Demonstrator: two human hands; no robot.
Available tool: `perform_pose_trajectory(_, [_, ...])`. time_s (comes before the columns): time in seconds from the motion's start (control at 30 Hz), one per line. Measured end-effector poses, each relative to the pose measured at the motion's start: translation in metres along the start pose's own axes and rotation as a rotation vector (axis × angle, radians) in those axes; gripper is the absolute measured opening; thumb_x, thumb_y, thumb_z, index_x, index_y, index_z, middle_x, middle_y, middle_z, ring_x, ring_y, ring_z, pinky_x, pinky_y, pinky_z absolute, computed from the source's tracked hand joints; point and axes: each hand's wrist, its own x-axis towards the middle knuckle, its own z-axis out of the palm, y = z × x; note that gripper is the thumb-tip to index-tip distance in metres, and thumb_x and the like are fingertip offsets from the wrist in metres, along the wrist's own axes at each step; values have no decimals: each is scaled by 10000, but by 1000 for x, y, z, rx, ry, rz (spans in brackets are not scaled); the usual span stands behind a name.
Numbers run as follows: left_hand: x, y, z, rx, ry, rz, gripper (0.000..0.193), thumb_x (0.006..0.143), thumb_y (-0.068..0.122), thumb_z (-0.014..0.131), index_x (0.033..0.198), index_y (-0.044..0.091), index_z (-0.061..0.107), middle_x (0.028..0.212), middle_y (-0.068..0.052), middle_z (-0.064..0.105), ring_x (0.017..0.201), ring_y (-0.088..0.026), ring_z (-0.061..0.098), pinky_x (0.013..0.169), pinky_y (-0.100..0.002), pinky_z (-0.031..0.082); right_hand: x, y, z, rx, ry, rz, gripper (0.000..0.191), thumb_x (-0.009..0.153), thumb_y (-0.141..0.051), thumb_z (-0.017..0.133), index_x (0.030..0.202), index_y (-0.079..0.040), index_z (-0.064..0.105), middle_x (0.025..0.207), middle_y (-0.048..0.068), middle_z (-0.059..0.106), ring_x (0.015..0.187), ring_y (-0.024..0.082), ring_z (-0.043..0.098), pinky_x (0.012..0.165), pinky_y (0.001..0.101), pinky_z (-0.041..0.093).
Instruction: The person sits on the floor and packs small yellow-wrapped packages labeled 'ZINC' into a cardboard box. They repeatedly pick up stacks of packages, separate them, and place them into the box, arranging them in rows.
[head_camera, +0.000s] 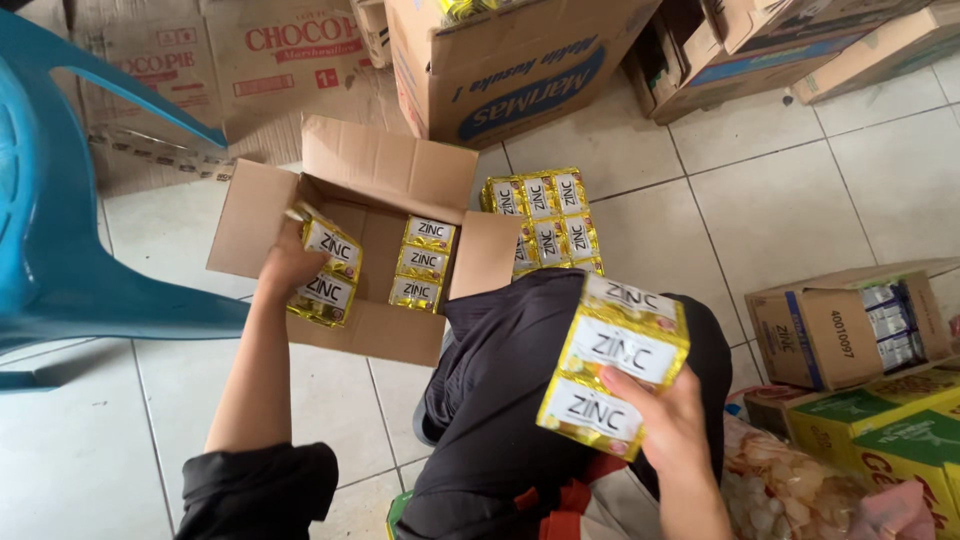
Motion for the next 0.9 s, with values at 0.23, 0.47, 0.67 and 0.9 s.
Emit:
perform_pose_trajectory(0.23, [37, -28, -1, -43, 89, 122, 576, 786, 61, 731, 1344, 100, 591, 1284, -178, 687, 1178, -335, 677, 943, -451, 569, 4, 5, -5, -21, 13, -33, 437, 792, 81, 735, 1218, 70, 640, 1086, 150, 748, 938, 204, 727, 809, 349, 581])
perform_pose_trajectory(0.47, [24, -37, 16, 302, 229, -131, 549, 831, 99, 662, 1369, 181, 592, 1359, -154, 610, 1224, -379, 587, 950, -528, 510, 9, 10, 7, -19, 8, 37, 458, 792, 60, 745, 1230, 55, 610, 1095, 153, 744, 960, 210, 723, 818, 358, 577])
perform_pose_trajectory(0.67, [7, -40, 39, 80, 74, -90, 464, 873, 206, 681, 1330, 150, 625, 1139, -122, 754, 1032, -303, 738, 913, -449, 565, 7, 15, 51, 77, -160, 70, 552, 781, 26, 770, 1292, 2, 562, 1119, 135, 725, 984, 219, 721, 857, 390, 597])
perform_pose_trajectory(0.9, [-10, -20, 41, -494, -83, -174, 381, 1005, 283, 597, 1334, 96, 636, 1173, -184, 702, 915, -283, 717, 732, -445, 562, 29, 63, 163, 62, -425, 184, 631, 755, 18, 797, 1336, 34, 552, 1167, 151, 729, 1025, 238, 737, 909, 396, 609])
